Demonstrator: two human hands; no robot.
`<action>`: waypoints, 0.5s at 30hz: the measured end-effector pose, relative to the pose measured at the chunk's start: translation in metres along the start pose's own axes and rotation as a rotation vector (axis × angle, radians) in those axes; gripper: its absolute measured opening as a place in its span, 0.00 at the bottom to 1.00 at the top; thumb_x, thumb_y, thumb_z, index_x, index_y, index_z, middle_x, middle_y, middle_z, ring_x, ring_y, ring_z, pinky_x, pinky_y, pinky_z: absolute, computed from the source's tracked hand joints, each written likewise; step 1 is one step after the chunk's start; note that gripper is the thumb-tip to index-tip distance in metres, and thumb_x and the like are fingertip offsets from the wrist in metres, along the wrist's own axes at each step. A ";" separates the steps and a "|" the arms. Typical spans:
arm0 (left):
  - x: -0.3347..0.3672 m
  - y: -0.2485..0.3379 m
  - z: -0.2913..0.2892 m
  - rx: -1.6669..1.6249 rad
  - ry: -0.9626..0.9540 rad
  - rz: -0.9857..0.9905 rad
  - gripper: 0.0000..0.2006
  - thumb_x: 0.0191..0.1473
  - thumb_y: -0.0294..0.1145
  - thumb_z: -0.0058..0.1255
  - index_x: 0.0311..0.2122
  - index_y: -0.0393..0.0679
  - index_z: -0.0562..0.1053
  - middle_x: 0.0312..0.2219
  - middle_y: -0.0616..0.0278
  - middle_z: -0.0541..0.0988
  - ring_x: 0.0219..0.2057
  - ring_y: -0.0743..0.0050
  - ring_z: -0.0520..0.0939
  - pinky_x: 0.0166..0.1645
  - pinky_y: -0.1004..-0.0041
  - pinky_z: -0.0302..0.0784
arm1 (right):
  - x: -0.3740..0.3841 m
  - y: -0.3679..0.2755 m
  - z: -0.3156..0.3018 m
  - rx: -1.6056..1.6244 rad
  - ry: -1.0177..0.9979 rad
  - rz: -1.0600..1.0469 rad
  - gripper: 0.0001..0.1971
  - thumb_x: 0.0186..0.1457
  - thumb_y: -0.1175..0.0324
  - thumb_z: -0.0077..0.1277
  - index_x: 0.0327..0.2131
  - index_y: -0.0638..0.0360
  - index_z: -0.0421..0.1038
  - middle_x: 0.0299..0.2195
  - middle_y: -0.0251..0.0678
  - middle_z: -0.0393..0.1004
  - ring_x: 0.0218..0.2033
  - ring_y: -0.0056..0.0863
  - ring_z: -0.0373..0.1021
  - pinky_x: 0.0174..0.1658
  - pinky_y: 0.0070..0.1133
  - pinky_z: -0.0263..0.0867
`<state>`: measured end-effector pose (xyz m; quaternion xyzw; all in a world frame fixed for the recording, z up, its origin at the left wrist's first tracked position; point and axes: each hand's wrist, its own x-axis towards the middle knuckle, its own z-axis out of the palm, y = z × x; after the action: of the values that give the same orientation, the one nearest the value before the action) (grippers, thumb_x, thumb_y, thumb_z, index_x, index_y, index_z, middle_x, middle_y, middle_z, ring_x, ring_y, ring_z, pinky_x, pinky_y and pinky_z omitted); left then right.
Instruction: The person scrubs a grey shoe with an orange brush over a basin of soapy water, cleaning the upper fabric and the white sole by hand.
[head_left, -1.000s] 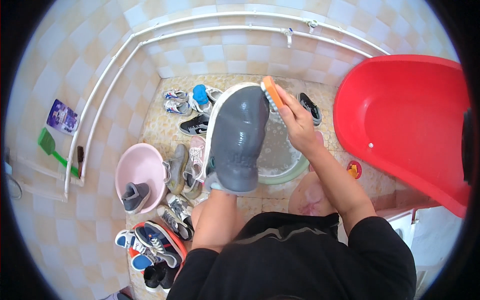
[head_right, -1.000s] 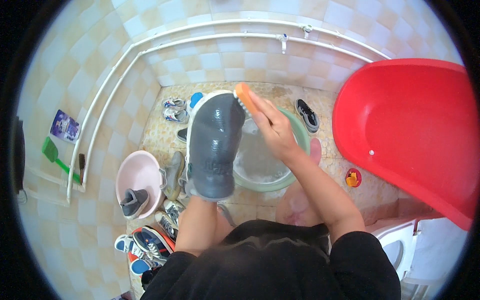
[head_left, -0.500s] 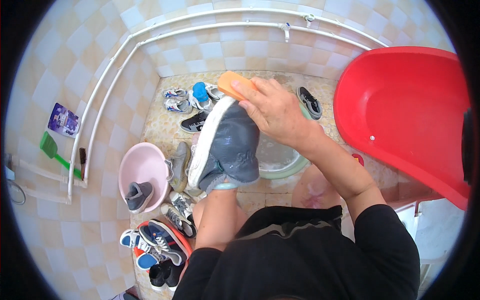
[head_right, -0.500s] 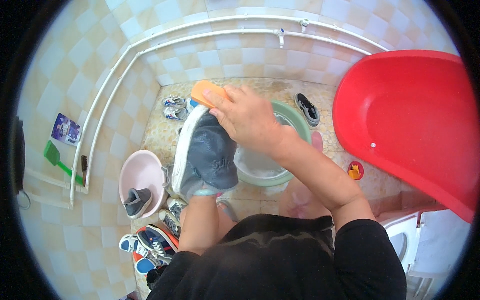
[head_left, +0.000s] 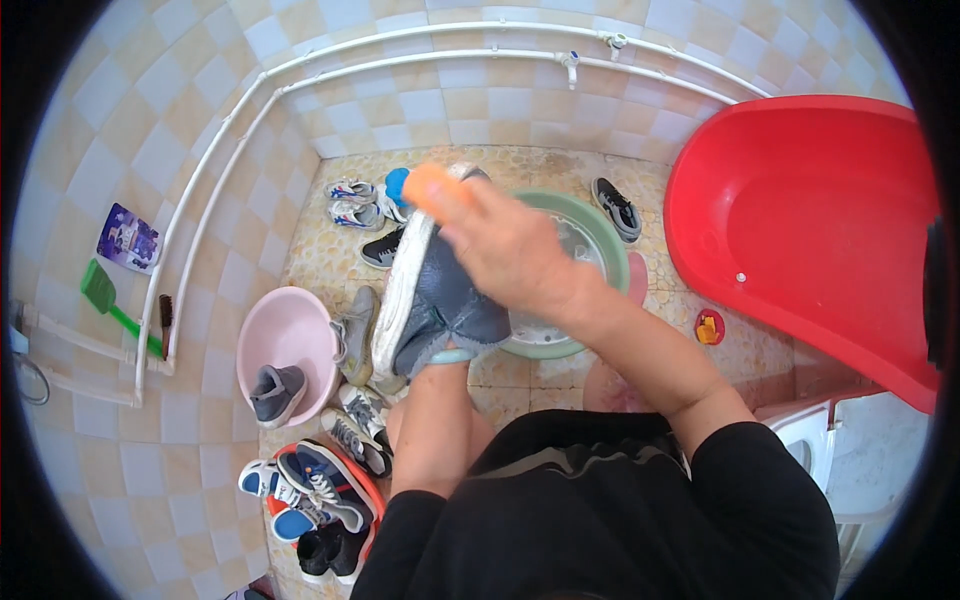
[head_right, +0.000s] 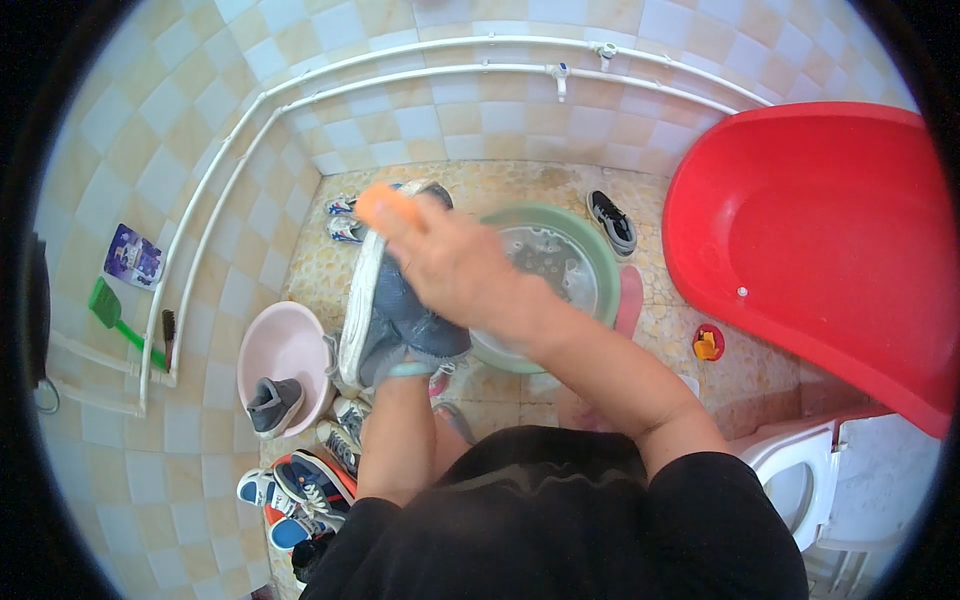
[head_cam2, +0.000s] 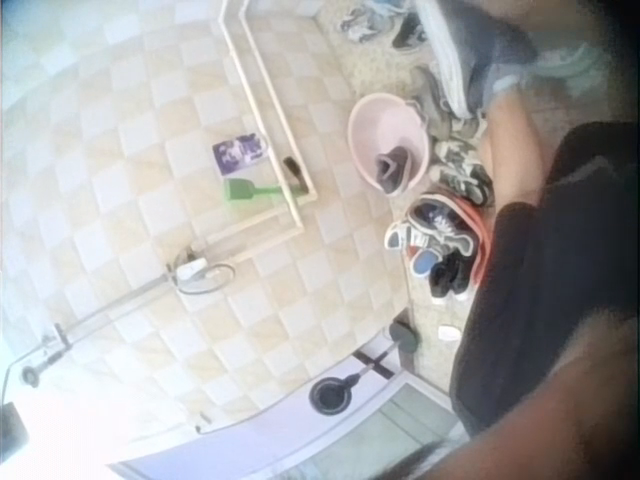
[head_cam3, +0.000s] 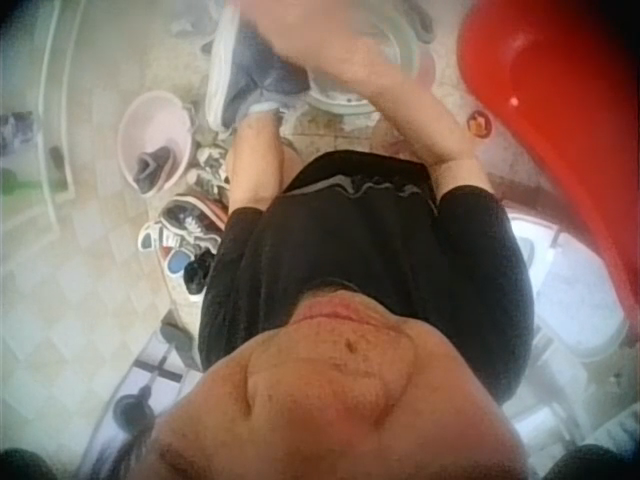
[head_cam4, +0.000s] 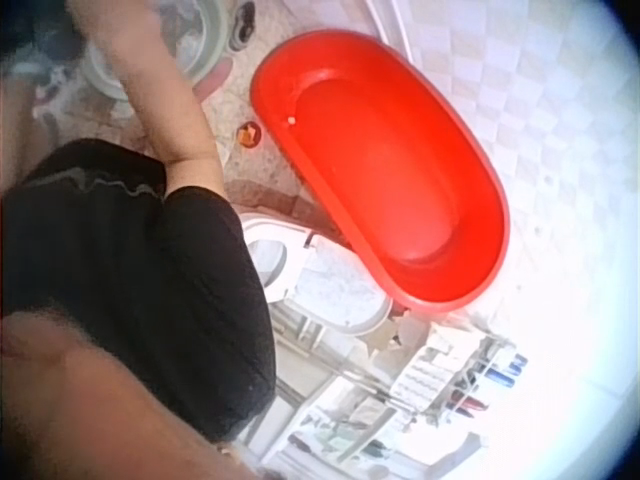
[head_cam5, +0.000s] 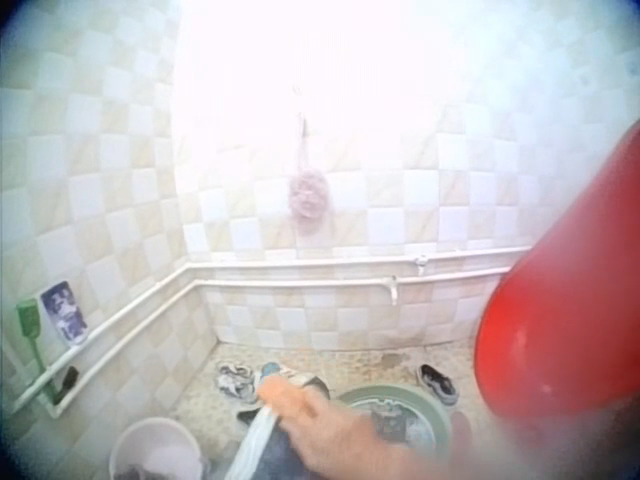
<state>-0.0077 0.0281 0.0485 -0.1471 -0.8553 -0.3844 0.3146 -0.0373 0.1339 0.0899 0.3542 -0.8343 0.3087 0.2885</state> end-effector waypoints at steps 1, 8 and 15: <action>0.002 0.002 0.000 -0.019 -0.009 0.011 0.12 0.54 0.27 0.44 0.44 0.42 0.72 0.37 0.54 0.75 0.42 0.62 0.75 0.45 0.69 0.71 | -0.003 -0.004 0.005 0.035 0.039 -0.089 0.17 0.60 0.62 0.41 0.52 0.46 0.67 0.43 0.47 0.68 0.30 0.45 0.72 0.38 0.37 0.68; -0.006 -0.016 -0.010 0.072 0.016 -0.023 0.12 0.53 0.27 0.44 0.44 0.41 0.72 0.37 0.54 0.75 0.42 0.61 0.75 0.45 0.68 0.71 | 0.037 0.031 -0.014 0.053 -0.207 0.264 0.19 0.60 0.63 0.40 0.53 0.55 0.65 0.40 0.47 0.71 0.38 0.51 0.69 0.43 0.36 0.65; 0.009 0.000 0.000 0.035 0.012 0.024 0.12 0.53 0.27 0.44 0.44 0.41 0.72 0.37 0.54 0.75 0.42 0.60 0.75 0.45 0.68 0.71 | 0.014 0.015 -0.015 -0.024 -0.058 0.001 0.19 0.59 0.66 0.42 0.54 0.53 0.63 0.39 0.47 0.71 0.34 0.46 0.71 0.34 0.33 0.70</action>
<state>-0.0145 0.0277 0.0545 -0.1497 -0.8583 -0.3662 0.3268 -0.0531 0.1470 0.1048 0.3590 -0.8461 0.2886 0.2682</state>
